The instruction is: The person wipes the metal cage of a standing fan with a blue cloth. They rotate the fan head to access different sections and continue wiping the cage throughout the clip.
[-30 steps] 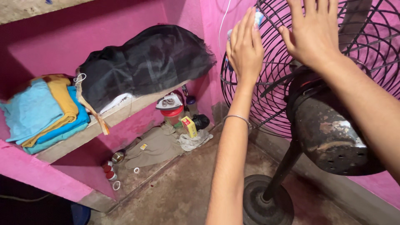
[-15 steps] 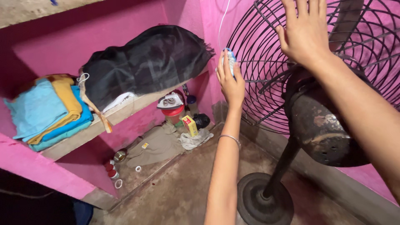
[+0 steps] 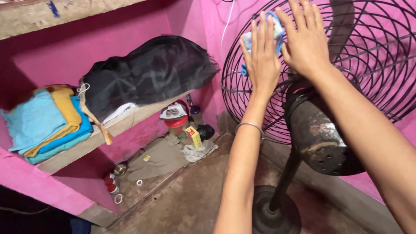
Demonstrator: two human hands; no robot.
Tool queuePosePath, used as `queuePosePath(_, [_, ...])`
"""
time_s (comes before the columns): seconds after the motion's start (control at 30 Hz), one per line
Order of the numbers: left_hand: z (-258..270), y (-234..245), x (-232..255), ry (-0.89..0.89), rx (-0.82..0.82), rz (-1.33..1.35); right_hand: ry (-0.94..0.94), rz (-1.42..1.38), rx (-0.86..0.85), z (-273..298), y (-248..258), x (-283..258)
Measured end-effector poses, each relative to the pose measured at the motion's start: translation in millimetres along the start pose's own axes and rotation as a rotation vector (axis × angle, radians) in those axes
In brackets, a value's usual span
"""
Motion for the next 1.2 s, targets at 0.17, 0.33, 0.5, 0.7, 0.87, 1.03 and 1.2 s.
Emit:
queuePosePath(0.17, [14.6, 0.2, -6.4, 0.001, -0.001, -0.118, 0.036, -0.006, 0.014, 1.8, 11.3, -3.3])
queuePosePath(0.33, [16.3, -1.6, -7.2, 0.026, -0.044, -0.211, 0.033, -0.014, 0.027, 2.3, 13.4, -2.2])
queuePosePath(0.5, [23.3, 7.7, -10.6, 0.077, -0.056, -0.202, 0.016, -0.035, 0.016, 2.7, 11.5, -1.2])
queuePosePath(0.7, [37.7, 7.2, -21.1, 0.204, -0.054, -0.237, 0.014, -0.023, 0.007, 4.0, 3.0, -0.3])
queuePosePath(0.87, [73.1, 14.7, -42.1, 0.366, -0.111, -0.28, 0.001, -0.03, -0.024, 3.5, -0.9, -0.8])
queuePosePath(1.03, [89.9, 27.4, -41.9, 0.409, -0.07, -0.191, -0.023, -0.033, -0.04, 3.3, -3.3, -0.8])
queuePosePath(1.2, [73.2, 31.1, -37.5, 0.237, -0.059, -0.061, -0.04, -0.062, -0.049, 2.2, -6.0, 3.5])
Point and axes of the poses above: each hand's wrist, its own z-axis away from the middle knuckle, its own y-axis out of the back of the hand, x = y × z, the point moved 8 cm from there along -z, towards the middle knuckle, and after that the axes turned 3 degrees about -z, right-handed, at the moved point
